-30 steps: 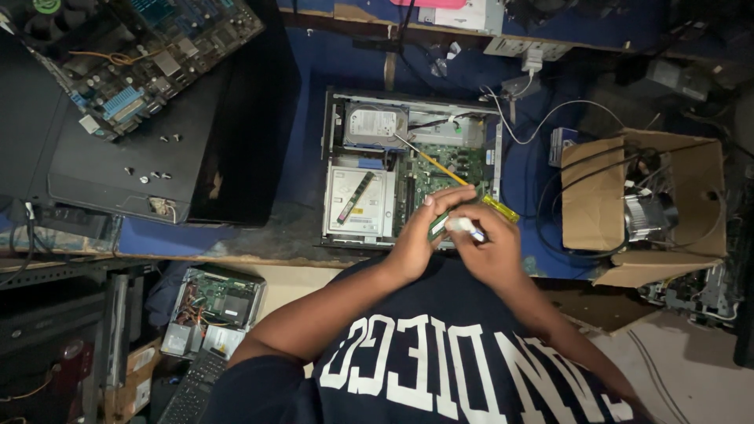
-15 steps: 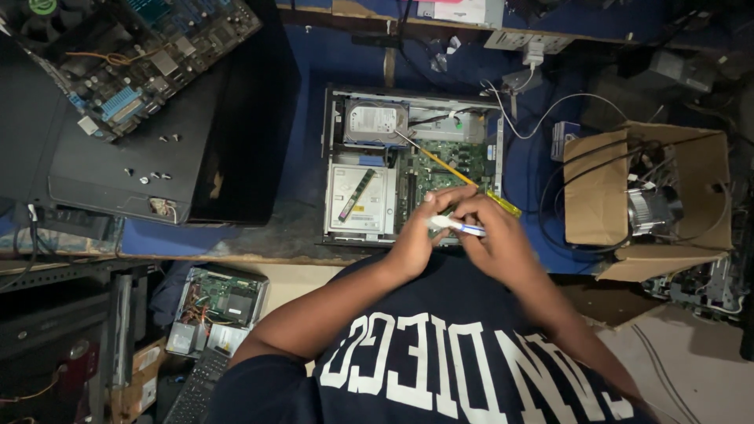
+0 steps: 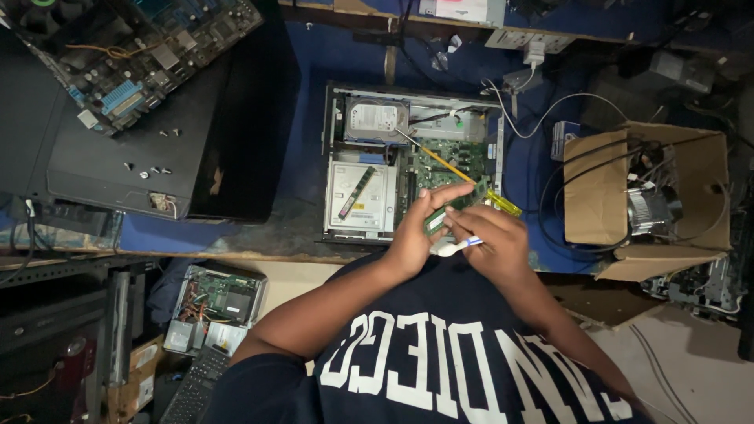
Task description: The person removes a green RAM module from a desktop computer case, then uses a toothbrush to scrub the module's contacts and edges. The person flips the module and continues brushing, then places it back into the motherboard slot.
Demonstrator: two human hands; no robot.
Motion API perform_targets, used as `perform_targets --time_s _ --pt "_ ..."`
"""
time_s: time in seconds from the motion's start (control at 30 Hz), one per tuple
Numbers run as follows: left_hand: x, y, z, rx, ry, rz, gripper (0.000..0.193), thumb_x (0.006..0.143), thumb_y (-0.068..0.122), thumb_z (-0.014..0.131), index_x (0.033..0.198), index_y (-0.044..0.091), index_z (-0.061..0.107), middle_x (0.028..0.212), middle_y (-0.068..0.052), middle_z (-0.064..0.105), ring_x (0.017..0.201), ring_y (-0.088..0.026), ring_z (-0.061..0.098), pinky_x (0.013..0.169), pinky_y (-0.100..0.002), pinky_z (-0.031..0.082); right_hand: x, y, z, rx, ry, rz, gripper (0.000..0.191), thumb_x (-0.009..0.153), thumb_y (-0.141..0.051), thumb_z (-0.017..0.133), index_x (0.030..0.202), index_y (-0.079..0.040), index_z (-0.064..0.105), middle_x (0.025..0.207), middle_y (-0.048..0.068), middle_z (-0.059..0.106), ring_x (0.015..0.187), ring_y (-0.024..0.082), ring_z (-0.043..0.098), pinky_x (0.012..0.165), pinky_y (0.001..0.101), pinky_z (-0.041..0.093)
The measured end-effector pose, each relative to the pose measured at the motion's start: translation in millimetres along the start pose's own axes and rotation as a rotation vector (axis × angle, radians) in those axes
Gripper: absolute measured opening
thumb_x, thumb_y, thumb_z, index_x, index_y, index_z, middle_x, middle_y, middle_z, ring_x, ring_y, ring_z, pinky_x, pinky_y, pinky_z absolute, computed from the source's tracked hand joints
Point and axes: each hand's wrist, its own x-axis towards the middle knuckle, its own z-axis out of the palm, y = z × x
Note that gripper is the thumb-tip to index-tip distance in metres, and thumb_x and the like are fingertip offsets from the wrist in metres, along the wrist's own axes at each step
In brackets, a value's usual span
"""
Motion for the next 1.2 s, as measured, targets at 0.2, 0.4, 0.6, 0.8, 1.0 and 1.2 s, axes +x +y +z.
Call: perform_targets --time_s 0.2,0.4,0.6,0.8,1.0,1.2 --pt "2.5 -13.2 -4.2 0.001 -0.073 0.069 0.078 0.109 0.059 0.015 0.149 0.003 0.052 0.146 -0.011 0.056 0.126 -0.021 0.055 0.107 -0.033 0.045 6.2 -1.4 -18.2 -0.039 -0.146 -0.002 0.024 0.079 -0.003 0.082 0.101 -0.005 0.074 0.092 0.011 0.072 0.077 0.023 0.071 0.067 0.0332 0.055" --pt "8.3 -35.1 -5.8 -0.085 -0.138 0.107 0.077 0.111 0.058 0.015 0.149 0.0 0.048 0.144 -0.013 0.057 0.133 -0.021 0.056 0.117 -0.034 0.044 3.5 1.9 -28.3 0.121 -0.219 0.115 0.034 0.072 0.004 0.072 0.104 -0.004 0.068 0.1 0.012 0.069 0.091 0.028 0.07 0.078 0.0365 0.055" --pt "1.9 -41.3 -7.0 0.01 -0.063 0.104 0.068 0.114 0.046 0.02 0.152 -0.003 0.05 0.142 -0.017 0.058 0.123 -0.024 0.056 0.101 -0.036 0.044 -2.2 -3.9 -30.2 0.199 -0.243 0.174 0.031 0.078 0.008 0.066 0.108 -0.002 0.064 0.104 0.012 0.066 0.095 0.029 0.069 0.082 0.0356 0.053" --pt "2.0 -42.4 -4.5 -0.12 -0.084 0.155 0.051 0.111 0.03 0.035 0.146 -0.003 0.05 0.149 -0.015 0.054 0.135 -0.022 0.056 0.116 -0.035 0.045 -13.9 -10.8 -20.7 0.111 -0.204 0.31 0.028 0.081 0.009 0.063 0.107 -0.001 0.063 0.099 0.013 0.064 0.085 0.026 0.068 0.073 0.0331 0.053" --pt "-5.5 -38.6 -6.1 -0.12 -0.076 0.074 0.049 0.107 0.025 0.04 0.148 -0.001 0.051 0.149 -0.014 0.052 0.132 -0.024 0.055 0.11 -0.036 0.046 -21.7 -9.8 -14.5 0.125 -0.164 0.288 0.029 0.08 0.011 0.06 0.106 -0.002 0.061 0.098 0.013 0.062 0.085 0.026 0.069 0.073 0.0336 0.054" --pt "-5.4 -36.6 -4.1 -0.055 -0.115 0.309 0.048 0.105 0.019 0.036 0.142 -0.005 0.055 0.151 -0.017 0.052 0.138 -0.026 0.054 0.118 -0.035 0.044 -24.9 -14.5 -9.5 0.007 -0.128 0.228 0.03 0.077 0.01 0.062 0.104 -0.002 0.062 0.098 0.014 0.064 0.083 0.03 0.069 0.07 0.036 0.054"
